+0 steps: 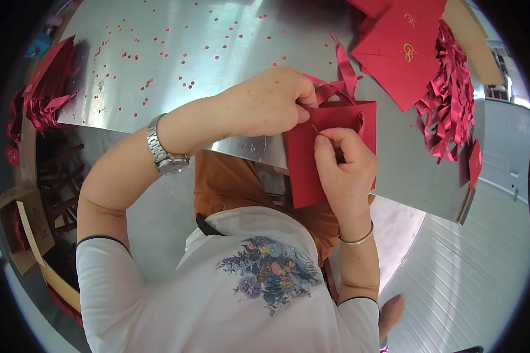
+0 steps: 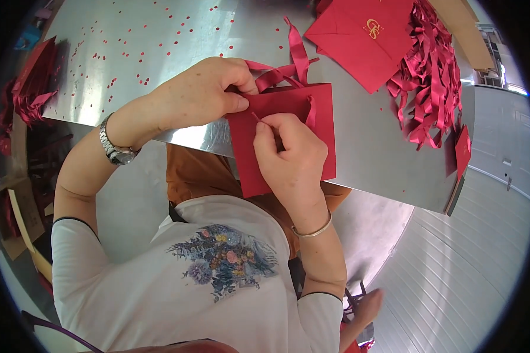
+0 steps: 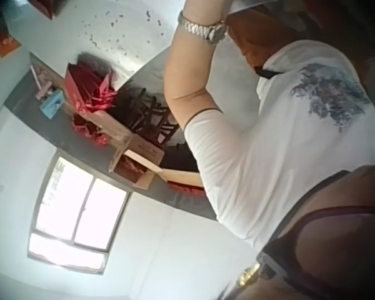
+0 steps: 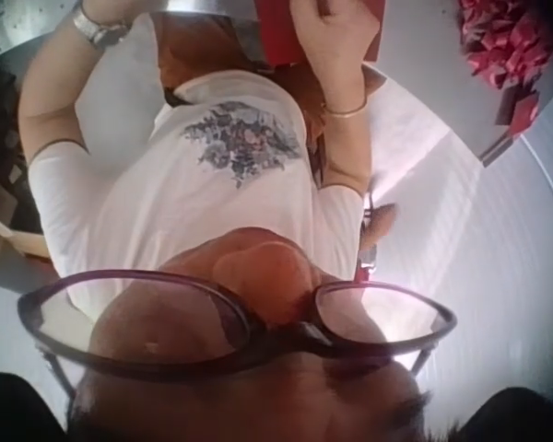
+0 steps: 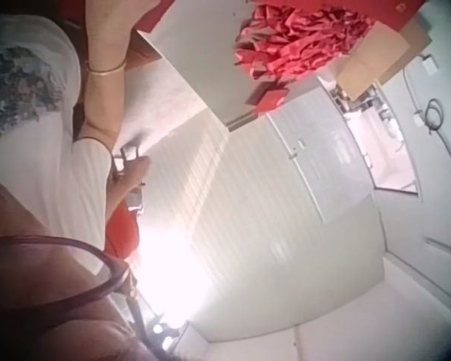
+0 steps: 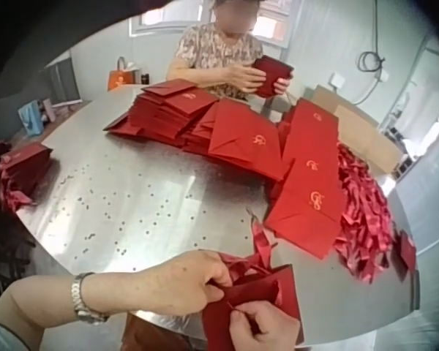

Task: The person attaches ribbon handles to paper bags by hand, repeatedly threading ribbons through the slots of each bag.

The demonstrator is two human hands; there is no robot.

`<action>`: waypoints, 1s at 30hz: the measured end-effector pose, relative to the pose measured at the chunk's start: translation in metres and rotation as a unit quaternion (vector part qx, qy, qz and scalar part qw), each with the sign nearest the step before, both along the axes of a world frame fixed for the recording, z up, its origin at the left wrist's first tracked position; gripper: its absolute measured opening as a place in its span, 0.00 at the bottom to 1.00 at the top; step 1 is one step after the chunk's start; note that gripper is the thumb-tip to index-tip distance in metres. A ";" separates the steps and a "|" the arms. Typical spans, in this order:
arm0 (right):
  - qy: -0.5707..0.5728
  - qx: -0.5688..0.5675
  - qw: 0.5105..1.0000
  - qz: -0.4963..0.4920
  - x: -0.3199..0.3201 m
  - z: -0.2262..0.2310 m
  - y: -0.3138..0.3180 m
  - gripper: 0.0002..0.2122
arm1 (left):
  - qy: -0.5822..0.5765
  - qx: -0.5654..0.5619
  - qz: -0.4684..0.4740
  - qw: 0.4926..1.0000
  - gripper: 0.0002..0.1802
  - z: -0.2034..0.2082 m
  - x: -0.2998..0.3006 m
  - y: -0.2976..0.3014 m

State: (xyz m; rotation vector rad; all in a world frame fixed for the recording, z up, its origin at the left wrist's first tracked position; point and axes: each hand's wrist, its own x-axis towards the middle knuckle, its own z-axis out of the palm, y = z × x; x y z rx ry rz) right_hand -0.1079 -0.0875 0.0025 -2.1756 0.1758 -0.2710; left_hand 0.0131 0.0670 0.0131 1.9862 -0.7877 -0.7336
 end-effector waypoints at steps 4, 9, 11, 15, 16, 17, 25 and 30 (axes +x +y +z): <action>0.043 -0.001 0.998 -0.049 0.008 0.005 0.007 0.02 | 0.028 0.002 0.012 1.000 0.08 0.001 0.001 0.001; 0.012 -0.015 0.998 -0.063 0.008 0.003 0.012 0.03 | -0.008 -0.037 0.024 0.999 0.08 -0.005 -0.001 0.004; 0.013 -0.014 0.997 -0.068 0.008 0.003 0.014 0.03 | -0.003 -0.039 0.017 0.999 0.08 -0.005 0.000 0.005; 0.012 -0.020 0.997 -0.069 0.007 0.002 0.017 0.03 | -0.026 -0.032 0.003 0.999 0.08 -0.007 -0.001 0.008; 0.014 -0.022 0.997 -0.070 0.005 0.001 0.017 0.03 | -0.024 -0.033 0.002 0.999 0.08 -0.008 -0.001 0.009; 0.029 0.014 0.997 -0.077 0.005 0.002 0.016 0.03 | -0.014 -0.033 -0.004 0.999 0.08 -0.007 0.000 0.009; 0.044 -0.005 0.995 -0.089 0.008 0.003 0.020 0.03 | -0.020 -0.069 -0.001 0.997 0.08 -0.015 -0.002 0.012; 0.001 -0.188 0.980 -0.063 0.020 0.008 0.027 0.05 | -0.062 -0.097 0.034 0.993 0.08 -0.021 0.000 0.011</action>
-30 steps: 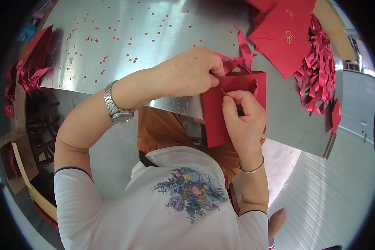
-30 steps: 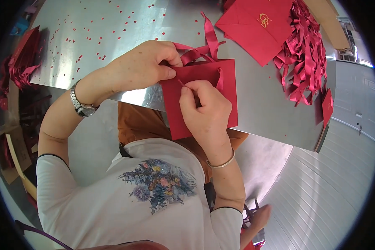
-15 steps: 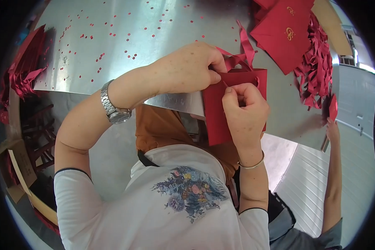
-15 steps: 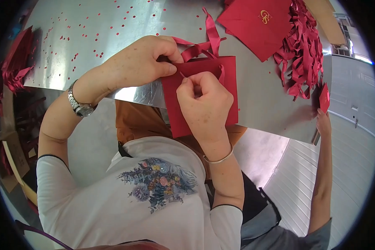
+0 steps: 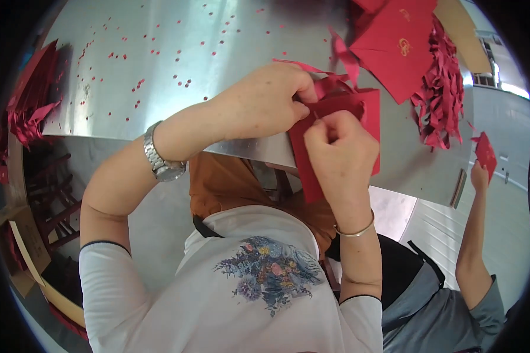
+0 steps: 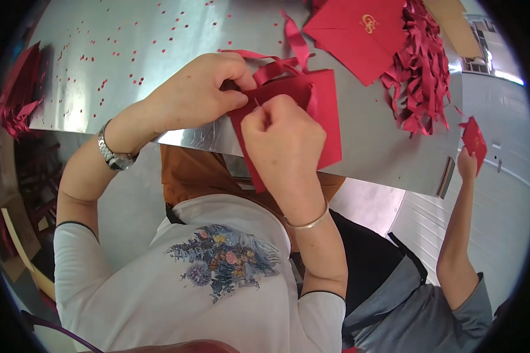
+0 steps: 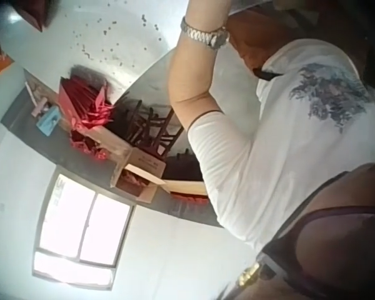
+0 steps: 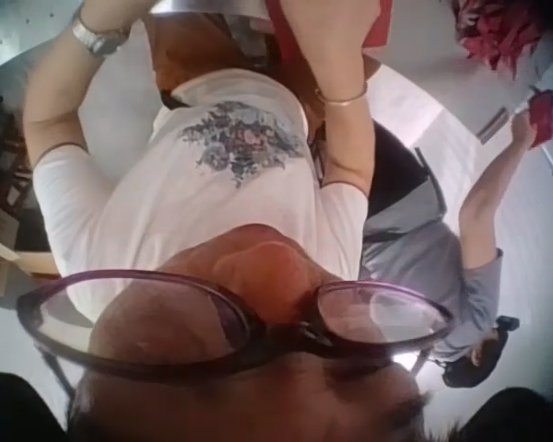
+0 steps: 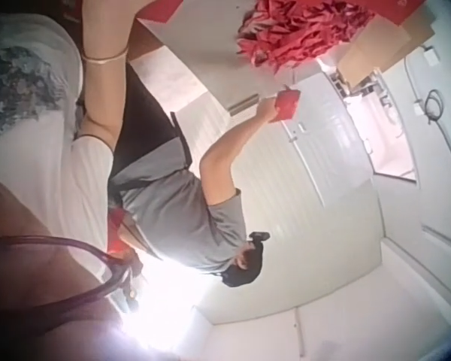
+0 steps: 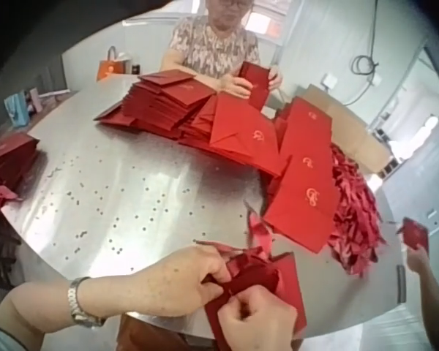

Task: The person attaches ribbon handles to paper bags by hand, repeatedly threading ribbons through the slots of each bag.

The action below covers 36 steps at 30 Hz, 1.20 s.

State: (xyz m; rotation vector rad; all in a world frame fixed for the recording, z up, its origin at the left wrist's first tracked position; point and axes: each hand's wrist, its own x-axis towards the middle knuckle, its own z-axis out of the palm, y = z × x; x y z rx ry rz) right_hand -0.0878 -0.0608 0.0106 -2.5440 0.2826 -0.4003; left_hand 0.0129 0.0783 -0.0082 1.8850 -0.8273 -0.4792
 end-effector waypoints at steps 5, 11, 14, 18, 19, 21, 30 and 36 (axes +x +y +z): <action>0.011 -0.005 1.000 0.004 0.009 0.003 -0.009 0.06 | -0.046 -0.005 -0.014 0.999 0.07 0.006 0.005 -0.008; -0.093 -0.046 0.994 0.044 0.004 -0.005 -0.019 0.07 | -0.030 -0.062 0.030 0.997 0.06 0.013 -0.003 -0.016; -0.105 -0.026 0.994 0.022 -0.006 -0.004 -0.028 0.05 | -0.063 -0.058 0.015 0.996 0.07 0.007 -0.002 -0.023; -0.266 0.054 0.961 0.050 -0.020 -0.003 -0.057 0.03 | 0.040 -0.135 0.011 0.990 0.04 0.018 -0.006 -0.046; -0.272 0.064 0.960 0.028 -0.022 -0.008 -0.063 0.03 | 0.076 -0.122 0.018 0.989 0.04 0.018 -0.007 -0.051; -0.242 0.125 0.962 -0.019 -0.028 -0.015 -0.071 0.03 | 0.118 -0.122 0.028 0.985 0.05 0.016 -0.008 -0.067; -0.256 0.249 0.933 -0.046 -0.024 -0.027 -0.075 0.04 | 0.339 -0.236 0.013 0.911 0.11 -0.004 -0.002 -0.083; -0.264 0.221 0.939 -0.022 -0.024 -0.024 -0.081 0.03 | 0.335 -0.234 0.025 0.912 0.11 0.001 -0.009 -0.088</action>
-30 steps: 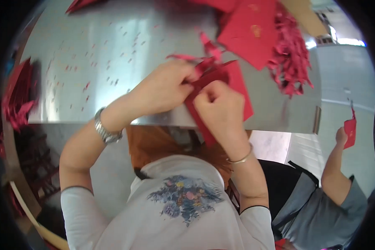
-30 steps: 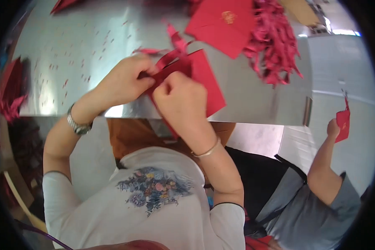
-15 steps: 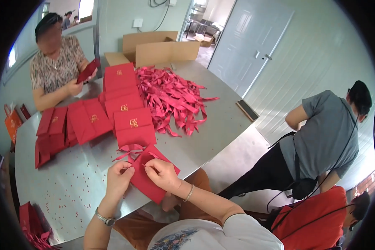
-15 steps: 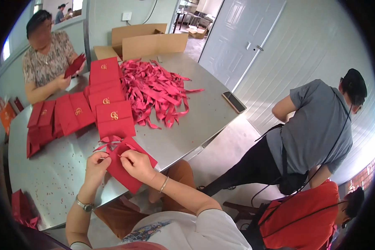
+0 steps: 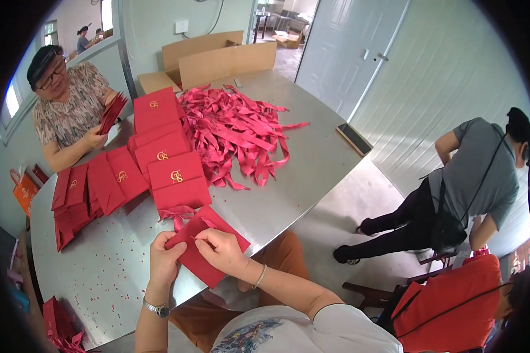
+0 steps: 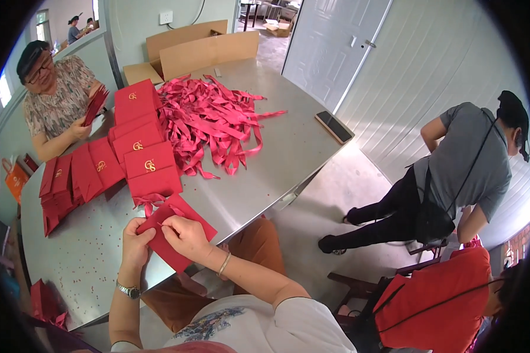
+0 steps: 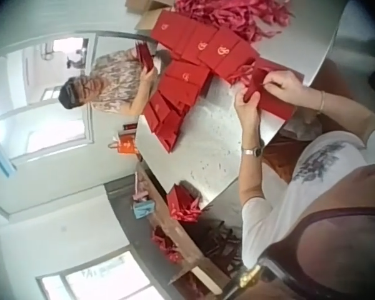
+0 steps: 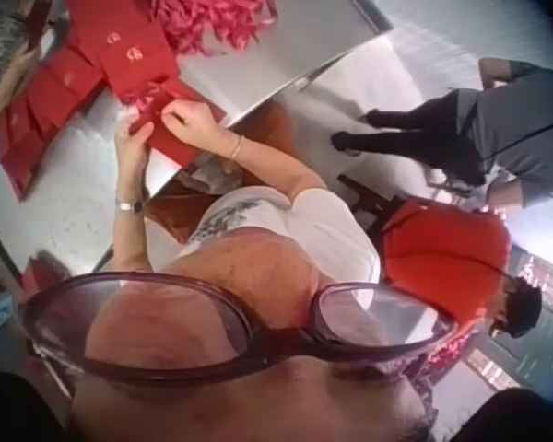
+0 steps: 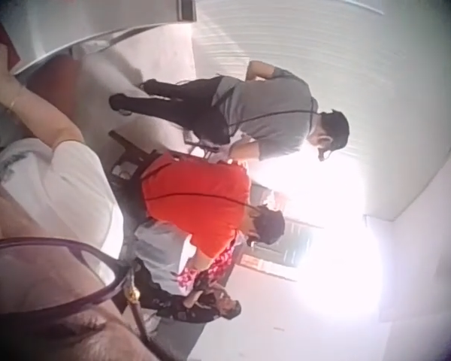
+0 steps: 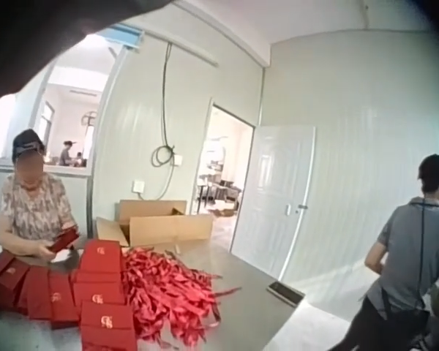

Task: The person attaches ribbon handles to paper bags by hand, repeatedly threading ribbons through the slots of each bag.

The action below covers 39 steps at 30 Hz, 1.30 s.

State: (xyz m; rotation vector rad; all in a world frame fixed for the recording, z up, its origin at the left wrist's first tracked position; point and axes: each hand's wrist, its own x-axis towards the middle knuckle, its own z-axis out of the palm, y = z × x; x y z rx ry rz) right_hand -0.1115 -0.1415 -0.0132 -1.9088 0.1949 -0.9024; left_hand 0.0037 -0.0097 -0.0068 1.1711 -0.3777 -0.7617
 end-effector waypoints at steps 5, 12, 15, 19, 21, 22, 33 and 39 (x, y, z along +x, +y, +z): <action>-0.017 -0.027 0.999 0.005 0.000 0.002 0.001 0.03 | -0.018 0.021 0.009 1.000 0.09 0.003 -0.001 0.001; -0.031 -0.062 0.998 0.001 -0.001 0.000 0.002 0.03 | -0.027 0.023 0.014 0.999 0.08 -0.005 0.001 0.002; -0.045 -0.062 0.997 -0.002 0.000 0.002 0.002 0.03 | -0.028 0.023 0.013 0.999 0.08 -0.001 -0.001 0.001; -0.037 -0.060 0.997 -0.015 0.001 -0.002 0.002 0.04 | -0.047 0.028 0.017 0.998 0.07 -0.007 0.001 0.001; -0.038 -0.063 0.997 -0.020 0.000 -0.001 0.004 0.04 | -0.050 0.035 0.009 0.998 0.07 -0.008 0.002 0.003; -0.040 -0.068 0.997 -0.017 0.001 -0.002 0.004 0.03 | -0.053 0.029 0.007 0.998 0.07 -0.006 0.002 0.003; -0.037 -0.054 0.998 -0.014 -0.001 -0.001 0.005 0.03 | -0.061 0.032 -0.009 0.998 0.07 -0.009 0.004 0.007; -0.055 -0.050 0.997 -0.024 -0.001 -0.007 0.000 0.03 | -0.109 0.046 -0.006 0.993 0.08 -0.016 0.007 0.003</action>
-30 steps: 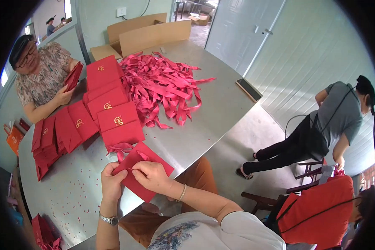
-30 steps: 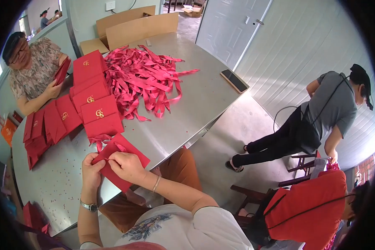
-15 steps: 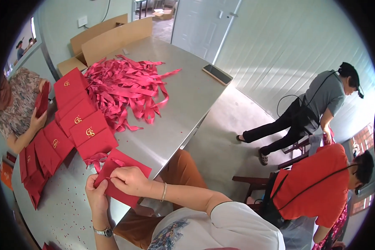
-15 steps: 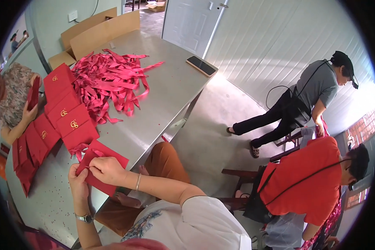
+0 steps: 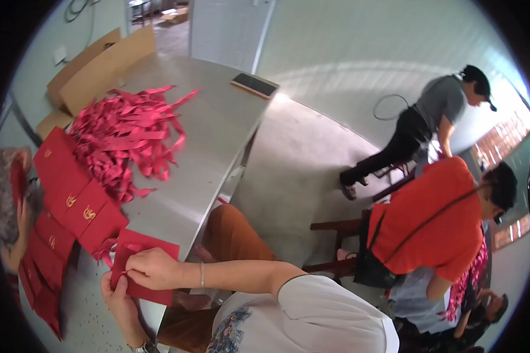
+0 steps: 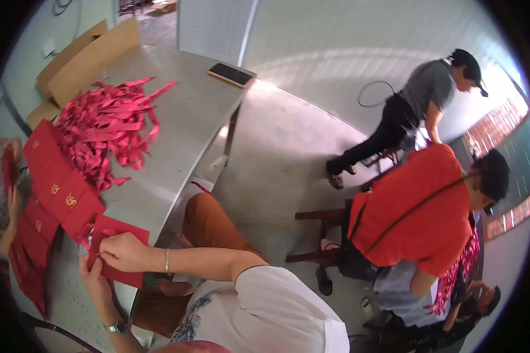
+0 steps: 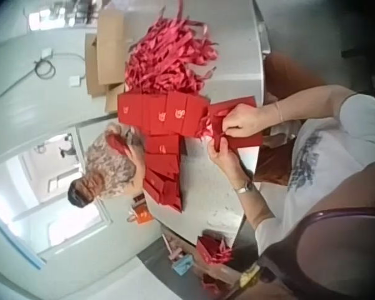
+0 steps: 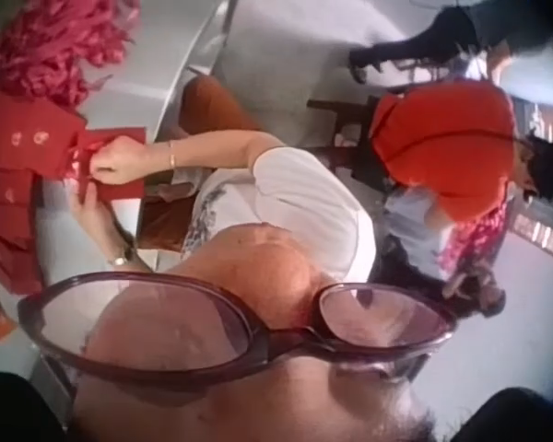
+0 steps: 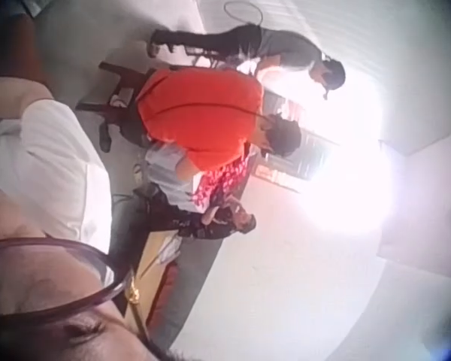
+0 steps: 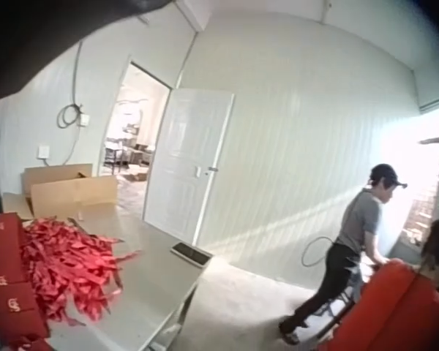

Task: The person attaches ribbon handles to paper bags by hand, repeatedly threading ribbons through the slots of each bag.

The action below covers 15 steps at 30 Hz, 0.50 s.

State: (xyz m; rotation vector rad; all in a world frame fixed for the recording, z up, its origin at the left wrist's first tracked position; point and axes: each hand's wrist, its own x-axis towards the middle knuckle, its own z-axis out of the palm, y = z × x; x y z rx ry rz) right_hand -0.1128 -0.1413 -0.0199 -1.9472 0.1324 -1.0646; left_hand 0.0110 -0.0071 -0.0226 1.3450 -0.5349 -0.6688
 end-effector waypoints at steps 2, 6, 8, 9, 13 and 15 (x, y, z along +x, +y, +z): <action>-0.019 0.000 1.000 -0.003 0.003 -0.002 0.001 0.04 | -0.023 0.008 -0.016 1.000 0.09 0.000 0.005 0.003; 0.019 -0.015 0.999 -0.022 0.006 -0.005 0.005 0.06 | -0.033 0.002 -0.060 0.998 0.12 -0.022 0.028 0.009; 0.010 -0.013 1.000 -0.023 0.011 -0.011 0.009 0.06 | -0.024 0.013 -0.055 0.998 0.12 -0.026 0.035 0.016; 0.013 -0.018 0.999 -0.038 0.009 -0.011 0.007 0.06 | -0.022 0.007 -0.070 0.997 0.12 -0.030 0.037 0.010; 0.034 -0.017 0.998 -0.047 0.009 -0.010 0.007 0.05 | -0.006 -0.009 -0.076 0.997 0.15 -0.051 0.056 0.011; 0.032 -0.020 0.998 -0.049 0.014 -0.012 0.011 0.06 | 0.012 -0.022 -0.051 0.998 0.16 -0.047 0.052 0.016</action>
